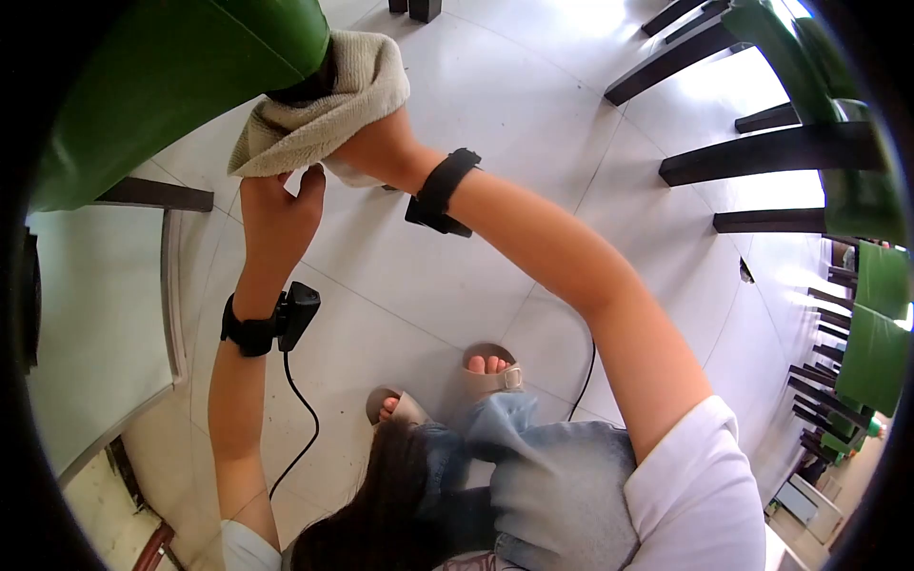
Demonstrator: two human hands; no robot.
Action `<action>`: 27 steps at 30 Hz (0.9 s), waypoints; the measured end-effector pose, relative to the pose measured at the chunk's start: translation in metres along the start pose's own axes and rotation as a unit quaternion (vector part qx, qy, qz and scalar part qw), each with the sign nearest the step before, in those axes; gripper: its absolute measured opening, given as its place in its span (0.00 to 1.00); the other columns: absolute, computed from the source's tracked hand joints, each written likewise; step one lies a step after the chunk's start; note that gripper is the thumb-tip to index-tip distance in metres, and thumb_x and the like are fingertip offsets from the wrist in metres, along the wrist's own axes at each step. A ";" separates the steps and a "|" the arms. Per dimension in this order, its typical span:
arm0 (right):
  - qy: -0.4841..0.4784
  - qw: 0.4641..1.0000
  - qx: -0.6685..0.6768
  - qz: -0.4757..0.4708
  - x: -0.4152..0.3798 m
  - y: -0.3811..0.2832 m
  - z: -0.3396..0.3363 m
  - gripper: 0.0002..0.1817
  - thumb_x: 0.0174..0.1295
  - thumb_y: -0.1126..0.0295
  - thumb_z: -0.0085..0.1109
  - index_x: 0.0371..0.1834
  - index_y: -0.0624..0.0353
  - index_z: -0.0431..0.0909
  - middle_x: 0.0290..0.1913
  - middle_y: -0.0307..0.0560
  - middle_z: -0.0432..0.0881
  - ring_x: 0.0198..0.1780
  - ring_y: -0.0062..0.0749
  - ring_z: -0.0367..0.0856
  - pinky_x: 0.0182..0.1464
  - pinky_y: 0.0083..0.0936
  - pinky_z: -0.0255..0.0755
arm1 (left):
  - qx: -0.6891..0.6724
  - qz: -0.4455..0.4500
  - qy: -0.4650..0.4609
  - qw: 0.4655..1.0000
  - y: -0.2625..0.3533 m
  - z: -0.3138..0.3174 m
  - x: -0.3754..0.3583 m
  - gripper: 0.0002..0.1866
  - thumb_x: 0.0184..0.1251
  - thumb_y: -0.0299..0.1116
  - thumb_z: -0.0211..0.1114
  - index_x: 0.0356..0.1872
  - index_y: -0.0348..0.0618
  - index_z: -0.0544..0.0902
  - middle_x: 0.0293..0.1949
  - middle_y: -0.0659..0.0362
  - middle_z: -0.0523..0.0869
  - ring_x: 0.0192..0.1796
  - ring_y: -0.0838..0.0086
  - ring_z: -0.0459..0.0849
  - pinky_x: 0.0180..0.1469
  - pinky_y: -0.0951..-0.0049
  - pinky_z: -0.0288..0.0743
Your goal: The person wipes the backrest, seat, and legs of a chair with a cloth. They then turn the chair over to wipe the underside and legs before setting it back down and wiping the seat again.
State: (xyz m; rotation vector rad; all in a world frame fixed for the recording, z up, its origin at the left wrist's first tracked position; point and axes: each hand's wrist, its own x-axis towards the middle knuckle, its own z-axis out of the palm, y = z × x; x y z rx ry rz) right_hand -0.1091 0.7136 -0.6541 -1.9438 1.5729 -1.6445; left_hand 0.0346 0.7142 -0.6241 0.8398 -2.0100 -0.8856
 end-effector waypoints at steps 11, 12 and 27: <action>-0.091 0.965 0.124 0.214 -0.081 0.072 0.026 0.28 0.42 0.57 0.72 0.44 0.58 0.71 0.36 0.45 0.77 0.32 0.31 0.74 0.33 0.23 0.71 | -0.044 -0.152 -0.146 0.977 -0.083 0.044 -0.034 0.16 0.55 0.22 0.60 0.47 0.34 0.75 0.44 0.51 0.81 0.48 0.63 0.79 0.49 0.70 0.72; -0.147 0.929 0.116 0.318 -0.084 0.063 0.016 0.23 0.46 0.58 0.67 0.43 0.56 0.72 0.39 0.44 0.78 0.39 0.33 0.75 0.46 0.29 0.70 | -0.027 -0.154 -0.169 0.973 -0.099 0.052 -0.042 0.17 0.54 0.24 0.59 0.48 0.34 0.75 0.46 0.49 0.81 0.51 0.58 0.78 0.51 0.68 0.71; -0.128 0.943 0.193 0.238 -0.063 0.028 -0.014 0.12 0.52 0.70 0.59 0.39 0.59 0.74 0.31 0.42 0.79 0.34 0.29 0.74 0.54 0.23 0.63 | -0.003 -0.112 -0.108 0.988 -0.068 0.044 -0.034 0.18 0.57 0.26 0.62 0.50 0.34 0.75 0.46 0.49 0.81 0.50 0.60 0.78 0.51 0.69 0.70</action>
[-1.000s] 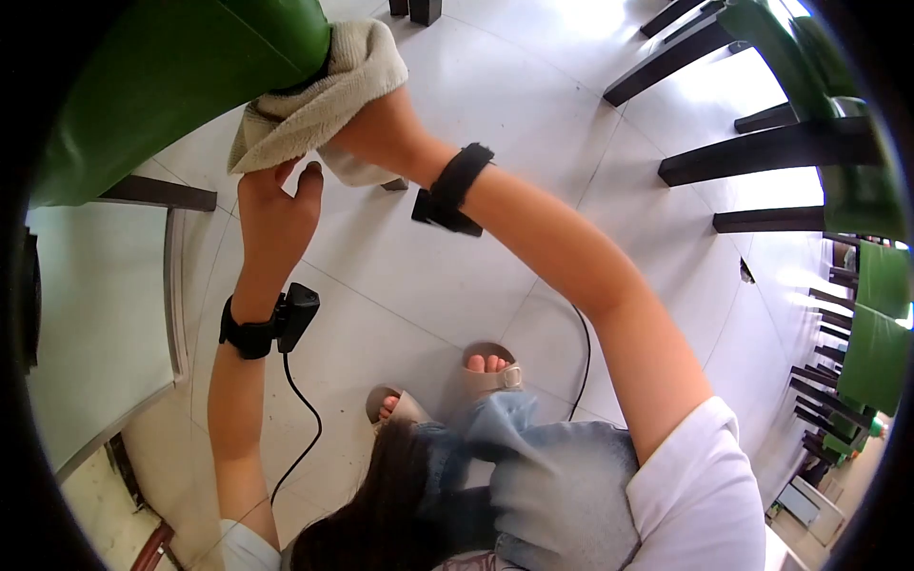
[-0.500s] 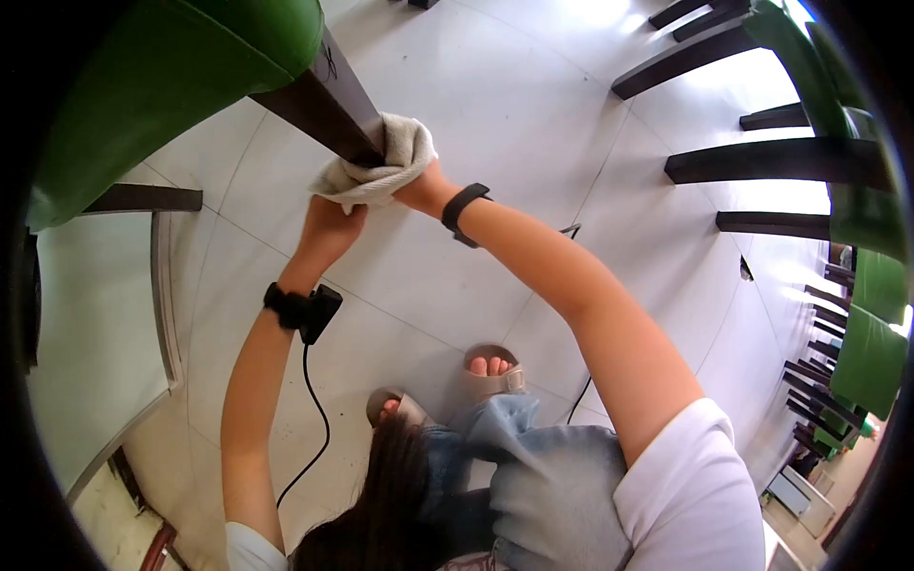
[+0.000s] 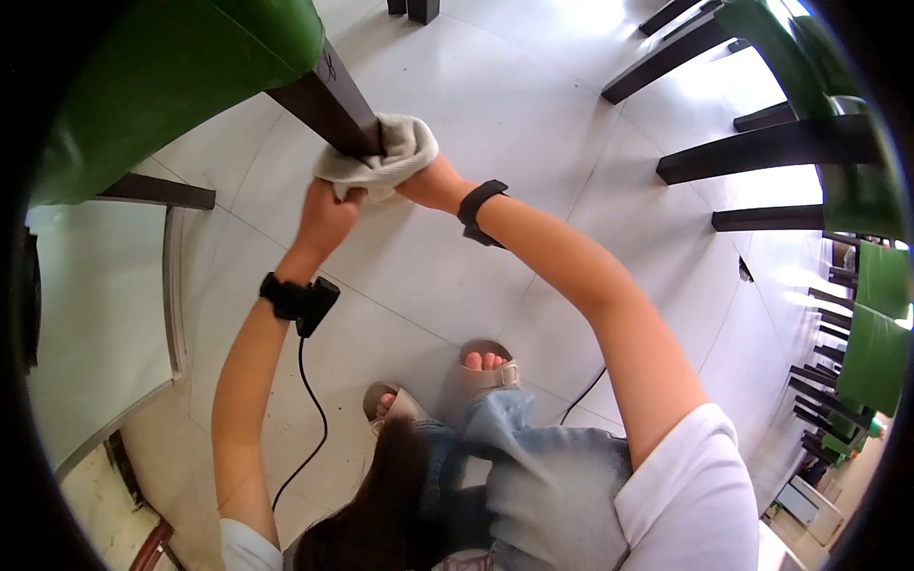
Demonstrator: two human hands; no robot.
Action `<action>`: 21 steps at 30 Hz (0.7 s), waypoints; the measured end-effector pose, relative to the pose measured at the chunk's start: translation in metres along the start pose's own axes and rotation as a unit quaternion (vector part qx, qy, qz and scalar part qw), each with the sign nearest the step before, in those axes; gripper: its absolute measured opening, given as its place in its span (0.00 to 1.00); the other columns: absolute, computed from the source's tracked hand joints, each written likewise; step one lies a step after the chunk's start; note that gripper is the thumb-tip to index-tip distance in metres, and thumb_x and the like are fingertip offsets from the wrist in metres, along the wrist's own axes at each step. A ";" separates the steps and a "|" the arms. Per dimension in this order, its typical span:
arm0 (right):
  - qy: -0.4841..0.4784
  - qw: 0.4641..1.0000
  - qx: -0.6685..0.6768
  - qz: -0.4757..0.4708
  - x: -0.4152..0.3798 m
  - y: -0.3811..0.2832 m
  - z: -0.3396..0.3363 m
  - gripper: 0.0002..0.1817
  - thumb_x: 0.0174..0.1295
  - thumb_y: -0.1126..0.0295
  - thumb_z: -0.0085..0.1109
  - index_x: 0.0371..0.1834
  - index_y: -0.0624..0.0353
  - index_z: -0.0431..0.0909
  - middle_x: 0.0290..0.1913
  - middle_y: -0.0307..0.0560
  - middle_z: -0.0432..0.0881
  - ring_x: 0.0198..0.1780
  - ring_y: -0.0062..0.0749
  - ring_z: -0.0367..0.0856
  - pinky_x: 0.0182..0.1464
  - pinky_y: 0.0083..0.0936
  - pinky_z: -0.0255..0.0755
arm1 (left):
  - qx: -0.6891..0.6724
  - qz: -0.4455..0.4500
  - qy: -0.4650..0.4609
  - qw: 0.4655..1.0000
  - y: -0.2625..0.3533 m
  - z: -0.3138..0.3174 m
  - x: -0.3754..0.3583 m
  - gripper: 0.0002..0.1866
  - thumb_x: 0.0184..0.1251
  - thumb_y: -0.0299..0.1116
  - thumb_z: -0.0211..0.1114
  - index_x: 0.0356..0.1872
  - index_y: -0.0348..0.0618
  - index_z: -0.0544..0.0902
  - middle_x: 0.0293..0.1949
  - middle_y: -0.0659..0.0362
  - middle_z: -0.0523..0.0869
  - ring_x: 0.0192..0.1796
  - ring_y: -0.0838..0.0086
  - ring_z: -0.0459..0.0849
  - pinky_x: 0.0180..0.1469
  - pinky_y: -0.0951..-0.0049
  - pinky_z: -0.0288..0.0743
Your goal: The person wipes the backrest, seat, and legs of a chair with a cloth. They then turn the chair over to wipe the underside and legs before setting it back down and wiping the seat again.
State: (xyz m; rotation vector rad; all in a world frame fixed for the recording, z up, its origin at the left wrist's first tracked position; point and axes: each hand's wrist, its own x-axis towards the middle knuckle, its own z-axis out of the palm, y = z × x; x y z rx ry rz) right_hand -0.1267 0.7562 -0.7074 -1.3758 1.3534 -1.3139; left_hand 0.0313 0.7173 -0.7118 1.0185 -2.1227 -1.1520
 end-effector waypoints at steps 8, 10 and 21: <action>0.047 0.954 -0.120 -0.271 0.031 -0.088 0.006 0.12 0.58 0.78 0.53 0.46 0.60 0.75 0.40 0.43 0.79 0.40 0.27 0.77 0.38 0.23 0.73 | -0.210 0.117 0.136 0.961 0.108 -0.058 0.023 0.10 0.64 0.28 0.52 0.40 0.30 0.76 0.31 0.59 0.81 0.33 0.81 0.73 0.36 0.80 0.68; 0.075 0.948 -0.105 -0.291 0.033 -0.077 0.015 0.12 0.58 0.78 0.53 0.46 0.59 0.75 0.40 0.43 0.79 0.40 0.27 0.77 0.37 0.23 0.73 | -0.197 0.155 0.175 0.952 0.104 -0.047 0.022 0.10 0.65 0.29 0.51 0.39 0.31 0.76 0.30 0.59 0.81 0.33 0.80 0.73 0.37 0.80 0.68; 0.068 0.817 -0.435 -0.372 0.032 0.052 0.022 0.21 0.63 0.63 0.53 0.60 0.48 0.66 0.57 0.40 0.69 0.58 0.29 0.65 0.57 0.23 0.64 | -0.138 0.074 0.035 0.987 0.051 -0.033 0.020 0.09 0.62 0.26 0.52 0.39 0.31 0.76 0.33 0.58 0.81 0.35 0.80 0.75 0.36 0.78 0.70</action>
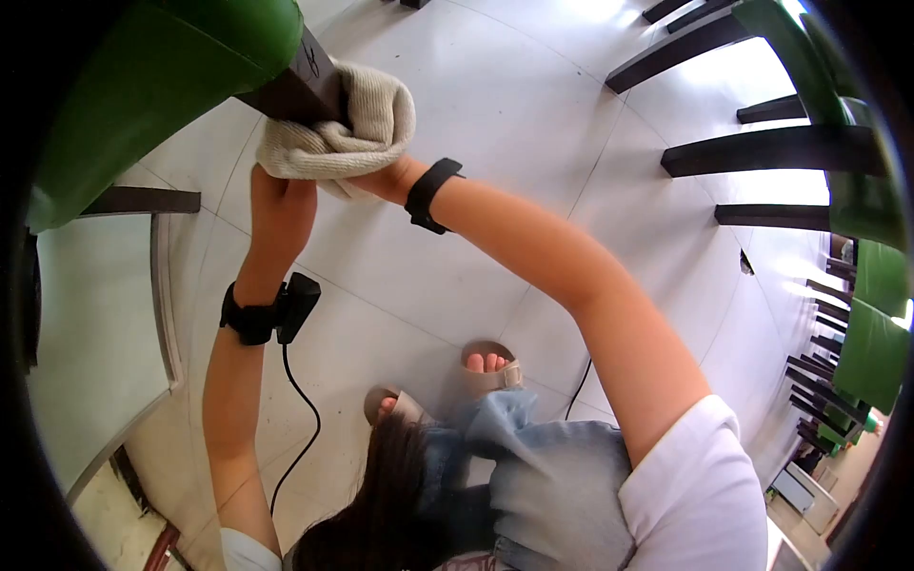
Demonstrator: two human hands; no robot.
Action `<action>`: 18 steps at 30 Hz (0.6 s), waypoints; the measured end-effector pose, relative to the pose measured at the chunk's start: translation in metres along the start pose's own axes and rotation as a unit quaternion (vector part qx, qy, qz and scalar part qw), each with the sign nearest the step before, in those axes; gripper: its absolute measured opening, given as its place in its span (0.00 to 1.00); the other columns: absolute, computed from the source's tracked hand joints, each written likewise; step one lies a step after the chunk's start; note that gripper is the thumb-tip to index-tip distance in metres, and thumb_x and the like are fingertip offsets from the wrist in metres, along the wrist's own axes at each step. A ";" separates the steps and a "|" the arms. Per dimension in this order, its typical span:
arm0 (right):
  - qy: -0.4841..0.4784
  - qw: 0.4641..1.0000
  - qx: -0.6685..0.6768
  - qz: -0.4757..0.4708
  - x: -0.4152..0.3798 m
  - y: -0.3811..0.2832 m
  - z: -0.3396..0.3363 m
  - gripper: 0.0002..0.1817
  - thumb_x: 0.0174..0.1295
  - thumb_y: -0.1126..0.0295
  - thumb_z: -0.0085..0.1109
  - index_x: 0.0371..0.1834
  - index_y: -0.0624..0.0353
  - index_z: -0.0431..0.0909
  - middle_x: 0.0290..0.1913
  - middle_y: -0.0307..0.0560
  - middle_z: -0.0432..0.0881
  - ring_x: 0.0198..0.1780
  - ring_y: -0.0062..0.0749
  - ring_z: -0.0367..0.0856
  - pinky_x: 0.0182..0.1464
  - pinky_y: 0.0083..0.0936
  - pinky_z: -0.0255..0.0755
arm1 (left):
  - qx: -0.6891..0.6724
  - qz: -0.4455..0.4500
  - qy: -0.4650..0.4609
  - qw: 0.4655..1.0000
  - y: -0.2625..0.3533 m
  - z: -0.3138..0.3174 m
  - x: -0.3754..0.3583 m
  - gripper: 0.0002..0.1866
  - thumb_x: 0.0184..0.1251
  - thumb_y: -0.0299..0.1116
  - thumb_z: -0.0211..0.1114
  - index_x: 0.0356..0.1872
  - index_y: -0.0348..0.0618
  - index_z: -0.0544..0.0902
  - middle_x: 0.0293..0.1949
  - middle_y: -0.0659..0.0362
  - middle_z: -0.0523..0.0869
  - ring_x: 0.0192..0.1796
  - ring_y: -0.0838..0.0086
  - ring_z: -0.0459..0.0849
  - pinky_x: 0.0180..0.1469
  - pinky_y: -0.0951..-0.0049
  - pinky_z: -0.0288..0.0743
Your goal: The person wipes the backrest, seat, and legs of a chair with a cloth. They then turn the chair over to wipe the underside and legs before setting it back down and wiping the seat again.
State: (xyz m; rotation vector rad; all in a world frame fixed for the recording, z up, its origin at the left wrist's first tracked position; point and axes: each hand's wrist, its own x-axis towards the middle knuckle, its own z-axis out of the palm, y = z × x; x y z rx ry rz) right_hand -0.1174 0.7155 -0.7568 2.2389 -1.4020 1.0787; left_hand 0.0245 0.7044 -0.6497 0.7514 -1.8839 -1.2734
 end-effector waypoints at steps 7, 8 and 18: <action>-0.063 0.834 0.369 0.405 -0.054 -0.001 0.017 0.23 0.50 0.57 0.67 0.45 0.56 0.72 0.39 0.45 0.76 0.40 0.32 0.74 0.45 0.26 0.70 | -0.034 -0.271 -0.156 0.949 -0.100 0.017 -0.007 0.13 0.62 0.24 0.53 0.47 0.32 0.76 0.42 0.58 0.81 0.45 0.77 0.75 0.49 0.76 0.69; -0.075 0.821 0.377 0.422 -0.052 -0.005 0.005 0.23 0.49 0.58 0.67 0.45 0.56 0.72 0.39 0.44 0.76 0.40 0.31 0.73 0.45 0.25 0.70 | -0.018 -0.268 -0.181 0.946 -0.125 0.024 -0.012 0.13 0.62 0.25 0.54 0.47 0.33 0.76 0.43 0.58 0.81 0.45 0.76 0.76 0.49 0.75 0.70; -0.123 0.781 0.425 0.440 -0.042 -0.006 -0.017 0.19 0.49 0.69 0.67 0.43 0.59 0.73 0.39 0.43 0.79 0.38 0.27 0.74 0.45 0.25 0.71 | 0.062 -0.237 -0.132 0.960 -0.112 0.030 -0.035 0.19 0.63 0.29 0.58 0.54 0.35 0.71 0.45 0.54 0.81 0.50 0.69 0.78 0.52 0.70 0.71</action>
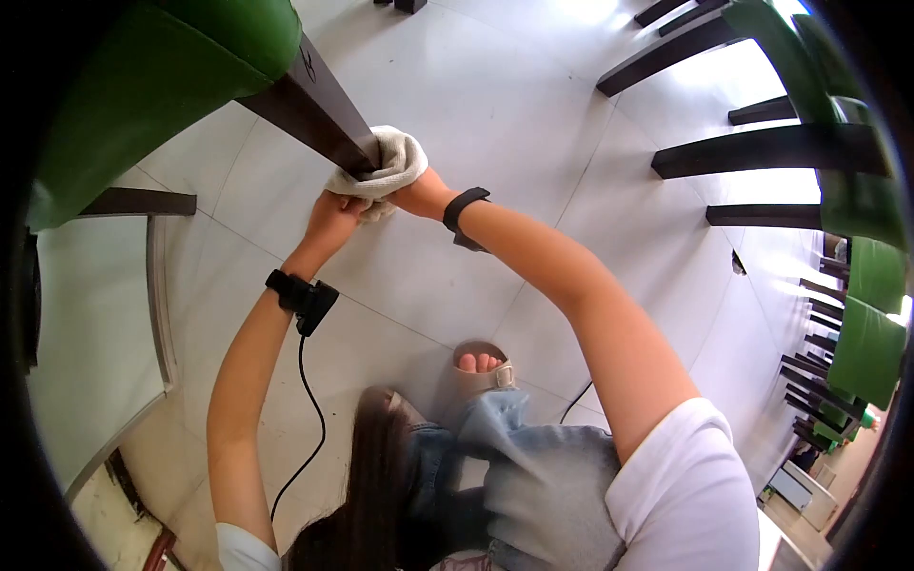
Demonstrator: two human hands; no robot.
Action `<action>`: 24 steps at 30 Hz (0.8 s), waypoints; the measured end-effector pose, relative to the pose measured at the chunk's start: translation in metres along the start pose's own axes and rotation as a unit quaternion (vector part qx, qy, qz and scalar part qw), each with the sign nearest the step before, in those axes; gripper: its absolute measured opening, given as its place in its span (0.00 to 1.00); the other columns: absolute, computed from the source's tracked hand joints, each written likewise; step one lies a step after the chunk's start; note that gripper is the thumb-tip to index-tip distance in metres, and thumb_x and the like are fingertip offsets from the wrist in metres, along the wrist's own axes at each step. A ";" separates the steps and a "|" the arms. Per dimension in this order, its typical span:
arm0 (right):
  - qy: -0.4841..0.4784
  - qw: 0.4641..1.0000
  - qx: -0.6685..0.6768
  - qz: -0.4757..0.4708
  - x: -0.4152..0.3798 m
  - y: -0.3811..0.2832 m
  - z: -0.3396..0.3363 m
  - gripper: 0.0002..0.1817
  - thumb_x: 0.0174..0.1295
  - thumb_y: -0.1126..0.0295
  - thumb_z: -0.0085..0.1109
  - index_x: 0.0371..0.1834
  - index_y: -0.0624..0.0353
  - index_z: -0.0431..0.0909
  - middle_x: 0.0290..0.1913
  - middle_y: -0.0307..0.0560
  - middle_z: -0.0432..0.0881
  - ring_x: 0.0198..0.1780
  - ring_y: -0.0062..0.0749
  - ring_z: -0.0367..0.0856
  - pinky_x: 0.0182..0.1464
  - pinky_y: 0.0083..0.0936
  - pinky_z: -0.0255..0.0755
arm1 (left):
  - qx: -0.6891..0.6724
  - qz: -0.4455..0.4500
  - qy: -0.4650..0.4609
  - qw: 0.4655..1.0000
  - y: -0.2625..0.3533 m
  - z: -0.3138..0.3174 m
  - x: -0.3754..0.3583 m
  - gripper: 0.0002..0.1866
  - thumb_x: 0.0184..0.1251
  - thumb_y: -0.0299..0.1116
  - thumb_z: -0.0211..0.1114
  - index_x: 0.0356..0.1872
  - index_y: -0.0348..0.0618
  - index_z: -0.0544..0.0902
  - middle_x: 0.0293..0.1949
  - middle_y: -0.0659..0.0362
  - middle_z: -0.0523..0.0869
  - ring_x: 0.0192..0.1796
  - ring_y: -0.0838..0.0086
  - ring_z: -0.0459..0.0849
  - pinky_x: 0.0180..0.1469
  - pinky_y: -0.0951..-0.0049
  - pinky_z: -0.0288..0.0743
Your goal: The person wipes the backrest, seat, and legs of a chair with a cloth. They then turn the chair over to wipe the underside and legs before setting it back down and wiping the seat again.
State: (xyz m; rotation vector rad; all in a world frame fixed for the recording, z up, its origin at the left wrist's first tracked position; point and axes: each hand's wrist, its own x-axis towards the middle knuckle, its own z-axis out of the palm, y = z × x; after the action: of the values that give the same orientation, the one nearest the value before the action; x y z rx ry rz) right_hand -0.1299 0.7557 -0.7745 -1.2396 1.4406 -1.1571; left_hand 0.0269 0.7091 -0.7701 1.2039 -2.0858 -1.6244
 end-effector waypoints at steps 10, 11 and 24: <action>0.090 0.954 0.011 -0.285 0.006 -0.138 -0.001 0.10 0.52 0.77 0.60 0.38 0.65 0.74 0.37 0.48 0.80 0.35 0.29 0.75 0.38 0.25 0.72 | -0.093 0.242 0.128 0.957 0.121 -0.052 -0.039 0.17 0.65 0.24 0.54 0.55 0.34 0.71 0.50 0.55 0.79 0.53 0.74 0.74 0.56 0.74 0.67; 0.090 0.949 0.007 -0.301 0.005 -0.146 -0.001 0.09 0.53 0.78 0.59 0.38 0.64 0.74 0.38 0.47 0.79 0.36 0.29 0.75 0.38 0.25 0.72 | -0.090 0.266 0.128 0.951 0.132 -0.059 -0.045 0.16 0.65 0.24 0.54 0.54 0.34 0.72 0.49 0.56 0.79 0.52 0.75 0.74 0.55 0.74 0.67; 0.012 0.972 -0.052 -0.230 -0.043 -0.122 0.034 0.23 0.55 0.64 0.63 0.55 0.56 0.71 0.55 0.49 0.70 0.54 0.39 0.69 0.54 0.32 0.65 | -0.144 0.286 0.147 0.936 0.140 -0.046 -0.117 0.13 0.55 0.18 0.51 0.42 0.32 0.76 0.40 0.57 0.81 0.44 0.75 0.76 0.48 0.75 0.71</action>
State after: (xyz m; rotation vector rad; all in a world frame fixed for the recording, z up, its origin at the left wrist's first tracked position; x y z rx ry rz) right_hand -0.0713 0.7873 -0.6586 -1.6989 1.2773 -1.4152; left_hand 0.0665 0.7671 -0.5956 0.6120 -1.7129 -1.3159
